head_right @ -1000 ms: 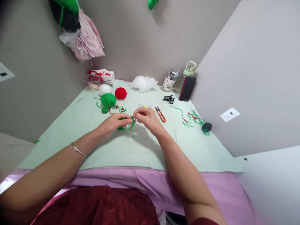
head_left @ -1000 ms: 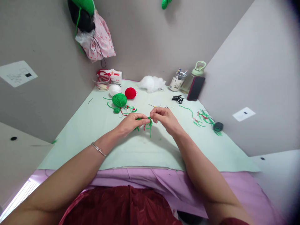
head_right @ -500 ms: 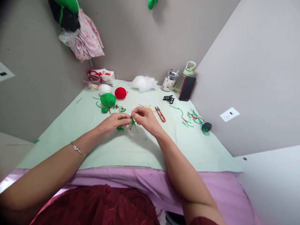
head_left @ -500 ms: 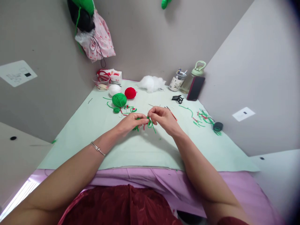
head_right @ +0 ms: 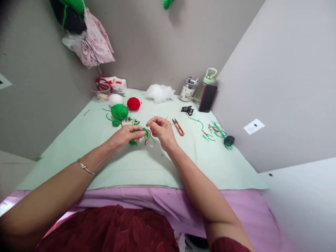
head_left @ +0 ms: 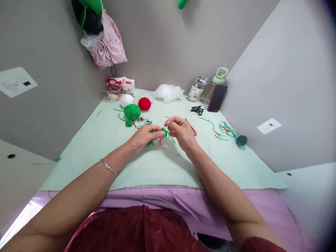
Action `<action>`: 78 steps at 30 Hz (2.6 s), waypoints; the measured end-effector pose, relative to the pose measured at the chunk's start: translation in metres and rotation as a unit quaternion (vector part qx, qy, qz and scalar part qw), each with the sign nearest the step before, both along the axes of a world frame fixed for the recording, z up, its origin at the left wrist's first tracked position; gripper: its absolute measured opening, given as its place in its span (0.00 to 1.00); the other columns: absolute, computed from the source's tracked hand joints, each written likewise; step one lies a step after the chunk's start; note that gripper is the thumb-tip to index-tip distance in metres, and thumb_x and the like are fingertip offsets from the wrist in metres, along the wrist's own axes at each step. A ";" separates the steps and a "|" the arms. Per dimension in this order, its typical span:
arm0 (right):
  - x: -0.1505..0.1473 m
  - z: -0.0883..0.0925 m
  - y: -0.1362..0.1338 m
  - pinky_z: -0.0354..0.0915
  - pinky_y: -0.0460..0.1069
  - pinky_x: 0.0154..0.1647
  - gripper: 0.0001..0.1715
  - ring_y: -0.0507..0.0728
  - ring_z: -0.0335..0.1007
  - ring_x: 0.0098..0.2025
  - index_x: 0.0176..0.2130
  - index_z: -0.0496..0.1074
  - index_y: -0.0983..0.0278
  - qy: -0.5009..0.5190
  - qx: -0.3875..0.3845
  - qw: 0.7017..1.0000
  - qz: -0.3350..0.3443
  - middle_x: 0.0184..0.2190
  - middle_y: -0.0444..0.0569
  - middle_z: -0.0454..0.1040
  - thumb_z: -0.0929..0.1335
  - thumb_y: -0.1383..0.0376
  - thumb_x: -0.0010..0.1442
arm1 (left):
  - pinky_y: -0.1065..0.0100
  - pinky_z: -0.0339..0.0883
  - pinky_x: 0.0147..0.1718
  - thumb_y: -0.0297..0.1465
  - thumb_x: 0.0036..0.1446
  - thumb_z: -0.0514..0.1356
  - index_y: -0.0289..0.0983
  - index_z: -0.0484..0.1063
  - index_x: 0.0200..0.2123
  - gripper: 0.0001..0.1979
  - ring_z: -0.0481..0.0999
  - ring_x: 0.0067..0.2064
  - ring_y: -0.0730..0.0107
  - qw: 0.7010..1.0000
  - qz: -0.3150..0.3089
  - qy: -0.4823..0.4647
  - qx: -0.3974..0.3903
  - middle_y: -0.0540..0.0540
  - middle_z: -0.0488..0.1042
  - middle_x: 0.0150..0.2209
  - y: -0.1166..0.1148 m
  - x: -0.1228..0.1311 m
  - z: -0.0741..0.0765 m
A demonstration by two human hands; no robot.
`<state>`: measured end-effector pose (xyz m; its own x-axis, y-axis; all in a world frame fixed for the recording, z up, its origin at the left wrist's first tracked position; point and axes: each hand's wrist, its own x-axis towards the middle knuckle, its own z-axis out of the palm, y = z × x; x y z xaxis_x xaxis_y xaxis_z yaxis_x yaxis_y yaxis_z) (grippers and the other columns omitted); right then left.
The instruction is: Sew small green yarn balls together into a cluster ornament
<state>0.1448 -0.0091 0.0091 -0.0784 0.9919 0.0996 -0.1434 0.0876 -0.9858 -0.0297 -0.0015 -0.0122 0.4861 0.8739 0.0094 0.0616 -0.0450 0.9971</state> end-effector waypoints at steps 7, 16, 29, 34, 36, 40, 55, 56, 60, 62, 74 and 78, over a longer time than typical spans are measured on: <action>0.008 -0.002 0.011 0.43 0.44 0.19 0.06 0.45 0.48 0.20 0.24 0.71 0.65 0.044 0.005 0.998 -0.049 0.20 0.40 0.66 0.72 0.65 0.47 | 0.70 0.57 0.29 0.44 0.50 0.66 0.35 0.75 0.28 0.17 0.63 0.28 0.74 0.997 -0.059 0.050 0.011 0.51 0.68 0.27 -0.013 0.013 0.004; 0.030 0.008 0.016 0.43 0.38 0.14 0.13 0.43 0.45 0.15 0.29 0.63 0.63 0.155 -0.136 0.975 0.080 0.15 0.33 0.57 0.73 0.66 0.53 | 0.70 0.60 0.28 0.43 0.52 0.65 0.37 0.76 0.32 0.14 0.64 0.28 0.74 0.999 -0.048 0.019 0.003 0.51 0.69 0.28 -0.005 0.006 -0.001; 0.044 -0.010 0.037 0.57 0.36 0.16 0.08 0.43 0.60 0.18 0.27 0.66 0.66 0.173 -0.140 0.964 -0.144 0.22 0.44 0.74 0.67 0.74 0.58 | 0.71 0.57 0.27 0.40 0.54 0.64 0.37 0.68 0.28 0.13 0.66 0.24 0.75 0.997 0.007 -0.045 -0.059 0.51 0.68 0.21 -0.004 0.005 0.003; 0.061 -0.019 0.045 0.61 0.38 0.19 0.07 0.45 0.66 0.20 0.28 0.66 0.64 0.112 -0.065 0.967 -0.220 0.24 0.45 0.77 0.69 0.70 0.56 | 0.71 0.61 0.27 0.37 0.51 0.64 0.36 0.66 0.25 0.12 0.69 0.24 0.75 0.993 0.044 -0.068 -0.085 0.52 0.68 0.22 -0.001 0.003 0.004; 0.068 -0.020 0.048 0.59 0.40 0.18 0.07 0.46 0.65 0.19 0.29 0.67 0.64 0.038 -0.027 0.970 -0.240 0.23 0.45 0.77 0.70 0.67 0.54 | 0.71 0.63 0.27 0.37 0.50 0.65 0.36 0.66 0.25 0.13 0.70 0.25 0.75 0.990 0.046 -0.090 -0.102 0.51 0.69 0.24 0.000 0.002 0.005; 0.078 -0.021 0.052 0.58 0.44 0.21 0.08 0.48 0.65 0.19 0.32 0.72 0.65 -0.175 -0.002 0.961 -0.215 0.26 0.47 0.78 0.68 0.62 0.57 | 0.69 0.69 0.32 0.38 0.47 0.69 0.35 0.68 0.27 0.15 0.75 0.29 0.72 0.977 0.052 -0.146 -0.145 0.49 0.73 0.27 0.000 0.001 0.008; 0.113 -0.026 0.051 0.63 0.54 0.44 0.16 0.64 0.73 0.46 0.47 0.77 0.64 -0.661 -0.042 0.725 -0.187 0.45 0.61 0.78 0.69 0.62 0.59 | 0.63 0.75 0.40 0.34 0.47 0.72 0.39 0.67 0.45 0.24 0.79 0.32 0.72 0.973 0.073 -0.190 -0.107 0.53 0.75 0.32 0.001 0.000 0.007; 0.112 -0.025 0.052 0.63 0.53 0.45 0.16 0.64 0.73 0.47 0.47 0.77 0.65 -0.655 -0.033 0.728 -0.198 0.46 0.61 0.77 0.69 0.64 0.59 | 0.64 0.75 0.41 0.35 0.48 0.72 0.39 0.68 0.47 0.24 0.79 0.32 0.72 0.975 0.067 -0.187 -0.101 0.51 0.76 0.35 0.001 -0.001 0.007; 0.107 -0.015 0.052 0.64 0.51 0.38 0.16 0.59 0.72 0.41 0.45 0.77 0.64 -0.512 0.011 0.826 -0.238 0.44 0.57 0.76 0.65 0.68 0.59 | 0.65 0.74 0.42 0.37 0.51 0.70 0.37 0.75 0.42 0.17 0.80 0.36 0.72 0.983 0.044 -0.154 -0.089 0.45 0.77 0.46 0.004 -0.003 0.003; 0.100 -0.007 0.047 0.61 0.48 0.29 0.14 0.55 0.69 0.31 0.42 0.76 0.65 -0.317 0.017 0.928 -0.193 0.37 0.52 0.76 0.66 0.66 0.56 | 0.65 0.73 0.44 0.36 0.53 0.69 0.38 0.77 0.44 0.16 0.80 0.39 0.70 0.986 0.035 -0.146 -0.076 0.43 0.77 0.51 0.005 -0.003 -0.001; 0.054 0.019 0.006 0.55 0.46 0.26 0.20 0.51 0.60 0.28 0.40 0.82 0.64 -0.290 0.069 0.949 0.105 0.27 0.45 0.73 0.73 0.51 0.56 | 0.65 0.69 0.49 0.29 0.54 0.66 0.41 0.65 0.60 0.30 0.80 0.47 0.68 0.988 0.048 -0.141 0.040 0.36 0.62 0.68 0.002 -0.001 -0.001; 0.052 0.014 0.008 0.60 0.48 0.31 0.20 0.53 0.65 0.30 0.38 0.83 0.63 -0.320 0.088 0.935 0.128 0.31 0.47 0.78 0.71 0.50 0.59 | 0.62 0.68 0.53 0.27 0.53 0.66 0.42 0.65 0.61 0.31 0.78 0.53 0.62 0.989 0.022 -0.138 0.053 0.36 0.61 0.68 0.002 0.000 -0.004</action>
